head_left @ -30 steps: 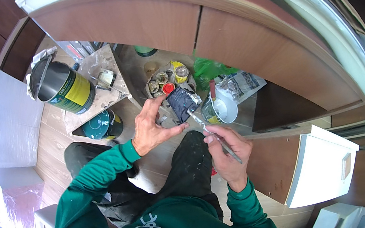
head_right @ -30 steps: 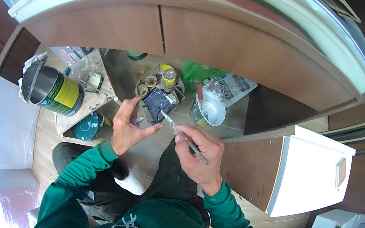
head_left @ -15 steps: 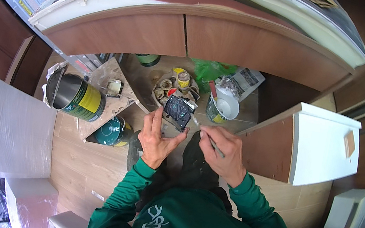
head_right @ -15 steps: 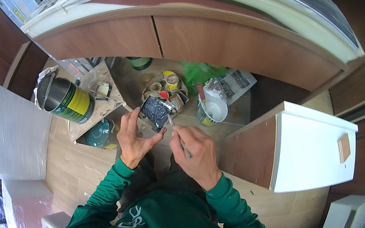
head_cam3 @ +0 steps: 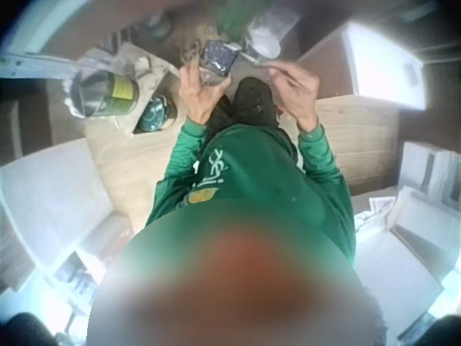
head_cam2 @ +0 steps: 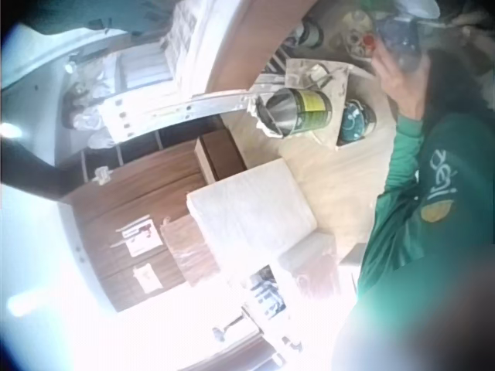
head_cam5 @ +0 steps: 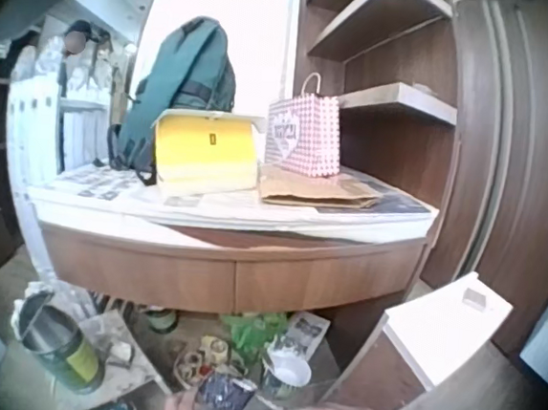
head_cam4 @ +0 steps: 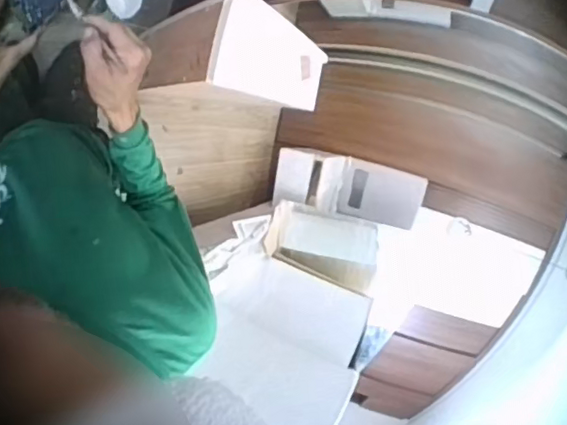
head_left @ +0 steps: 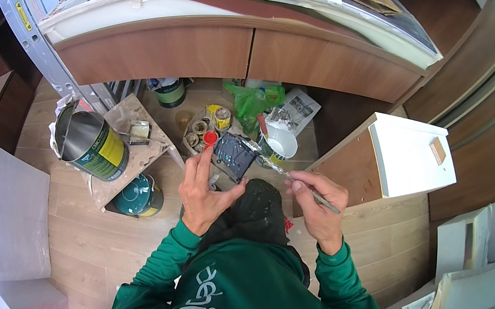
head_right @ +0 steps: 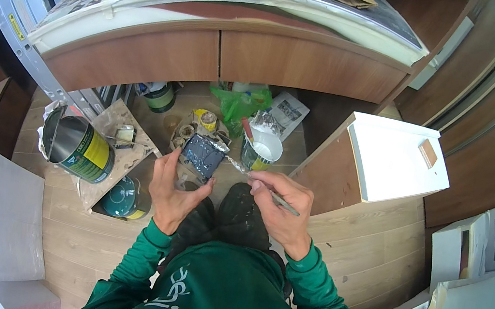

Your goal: The person kneels on the floor and mixes dark paint in a small container using a brush. They repeatedly dip the brush into a larger paint bucket to add more paint and continue stirring the mixture. The person also wipes the brush on a cloth and a paint can lid during the process.

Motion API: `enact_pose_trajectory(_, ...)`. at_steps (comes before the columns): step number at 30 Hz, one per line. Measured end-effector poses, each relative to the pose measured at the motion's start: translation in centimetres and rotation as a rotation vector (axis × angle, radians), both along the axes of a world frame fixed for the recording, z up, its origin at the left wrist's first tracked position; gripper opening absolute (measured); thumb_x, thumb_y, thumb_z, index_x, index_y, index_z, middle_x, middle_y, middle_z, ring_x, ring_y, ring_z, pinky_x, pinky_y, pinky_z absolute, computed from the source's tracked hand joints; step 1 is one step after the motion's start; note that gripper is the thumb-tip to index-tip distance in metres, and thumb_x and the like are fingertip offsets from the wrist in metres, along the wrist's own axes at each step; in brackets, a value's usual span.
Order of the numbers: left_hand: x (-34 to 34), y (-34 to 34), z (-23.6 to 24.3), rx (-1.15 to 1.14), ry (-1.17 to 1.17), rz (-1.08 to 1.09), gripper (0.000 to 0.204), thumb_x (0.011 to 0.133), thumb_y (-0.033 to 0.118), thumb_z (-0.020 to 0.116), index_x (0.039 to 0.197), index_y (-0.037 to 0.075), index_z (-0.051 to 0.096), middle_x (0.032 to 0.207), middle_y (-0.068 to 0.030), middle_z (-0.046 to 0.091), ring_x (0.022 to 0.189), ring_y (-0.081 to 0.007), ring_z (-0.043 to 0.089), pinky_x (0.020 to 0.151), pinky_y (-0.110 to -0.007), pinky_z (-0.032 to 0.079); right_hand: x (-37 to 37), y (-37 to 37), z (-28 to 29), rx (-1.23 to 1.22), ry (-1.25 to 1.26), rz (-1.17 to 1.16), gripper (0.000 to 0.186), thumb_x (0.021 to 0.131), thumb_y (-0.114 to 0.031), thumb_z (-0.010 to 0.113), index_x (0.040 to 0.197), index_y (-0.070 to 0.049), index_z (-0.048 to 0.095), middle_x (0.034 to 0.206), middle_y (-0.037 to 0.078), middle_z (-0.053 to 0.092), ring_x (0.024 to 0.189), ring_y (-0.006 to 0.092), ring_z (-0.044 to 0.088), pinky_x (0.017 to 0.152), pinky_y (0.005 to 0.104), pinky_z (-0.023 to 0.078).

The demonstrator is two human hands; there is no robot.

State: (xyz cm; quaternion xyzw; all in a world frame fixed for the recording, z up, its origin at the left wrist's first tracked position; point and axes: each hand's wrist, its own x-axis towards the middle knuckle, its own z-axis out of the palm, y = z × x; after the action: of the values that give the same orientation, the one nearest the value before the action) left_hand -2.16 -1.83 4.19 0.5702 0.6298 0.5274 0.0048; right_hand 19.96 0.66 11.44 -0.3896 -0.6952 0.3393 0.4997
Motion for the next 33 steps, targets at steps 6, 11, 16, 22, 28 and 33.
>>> enact_pose_trajectory(6,-2.6,-0.8,0.3,0.156,0.073,-0.044,0.085,0.062,0.027,0.097,0.135,0.0,0.062,0.113,-0.0165,0.063,0.095,-0.0341,0.069,0.075,-0.043,0.059,-2.1,-1.3,0.8,0.005,-0.066,-0.019,0.016,0.094,0.002,0.068,0.107,0.004,0.077,0.09,0.013,0.076,0.08,0.0169,0.074,0.071,0.0285,0.058)
enact_pose_trajectory(11,-3.4,-1.6,-0.6,0.054,-0.059,-0.083,0.083,0.063,0.023,0.097,0.134,0.0,0.061,0.117,-0.0179,0.063,0.102,-0.0343,0.067,0.087,-0.042,0.057,-4.0,-0.9,-0.1,-0.014,-0.081,0.027,0.016,0.095,0.002,0.068,0.107,0.004,0.077,0.091,0.014,0.076,0.08,0.0171,0.074,0.072,0.0286,0.058)
enact_pose_trajectory(16,-3.9,-0.8,-1.0,0.059,-0.017,-0.101,0.084,0.062,0.023,0.097,0.134,0.0,0.061,0.117,-0.0169,0.063,0.102,-0.0339,0.067,0.085,-0.042,0.057,-3.4,-1.8,-0.1,0.005,-0.026,-0.063,0.015,0.092,0.003,0.068,0.105,0.003,0.077,0.088,0.012,0.077,0.077,0.0157,0.073,0.07,0.0279,0.057)
enact_pose_trajectory(22,-3.2,0.3,-1.7,0.076,-0.004,-0.1,0.086,0.061,0.022,0.098,0.135,-0.001,0.061,0.118,-0.0174,0.063,0.103,-0.0343,0.067,0.084,-0.042,0.058,-3.9,-0.7,-1.2,-0.054,-0.062,-0.052,0.016,0.097,0.0,0.068,0.11,0.005,0.077,0.096,0.015,0.077,0.081,0.019,0.075,0.073,0.0297,0.059)
enact_pose_trajectory(28,-2.4,1.4,-2.3,0.056,-0.03,-0.069,0.086,0.06,0.021,0.098,0.135,-0.001,0.061,0.118,-0.0179,0.062,0.103,-0.0341,0.067,0.083,-0.041,0.058,-3.4,1.0,-1.5,0.045,-0.064,-0.055,0.015,0.092,0.003,0.07,0.106,0.003,0.076,0.088,0.012,0.076,0.076,0.0171,0.073,0.068,0.0282,0.057)
enact_pose_trajectory(33,-1.1,2.3,-2.4,0.054,0.006,-0.061,0.087,0.061,0.021,0.098,0.136,-0.002,0.06,0.118,-0.0184,0.062,0.102,-0.0344,0.066,0.083,-0.042,0.057,-2.0,1.5,-1.7,0.015,-0.053,-0.062,0.015,0.094,0.002,0.069,0.107,0.004,0.076,0.09,0.013,0.076,0.077,0.0174,0.073,0.069,0.0284,0.057)
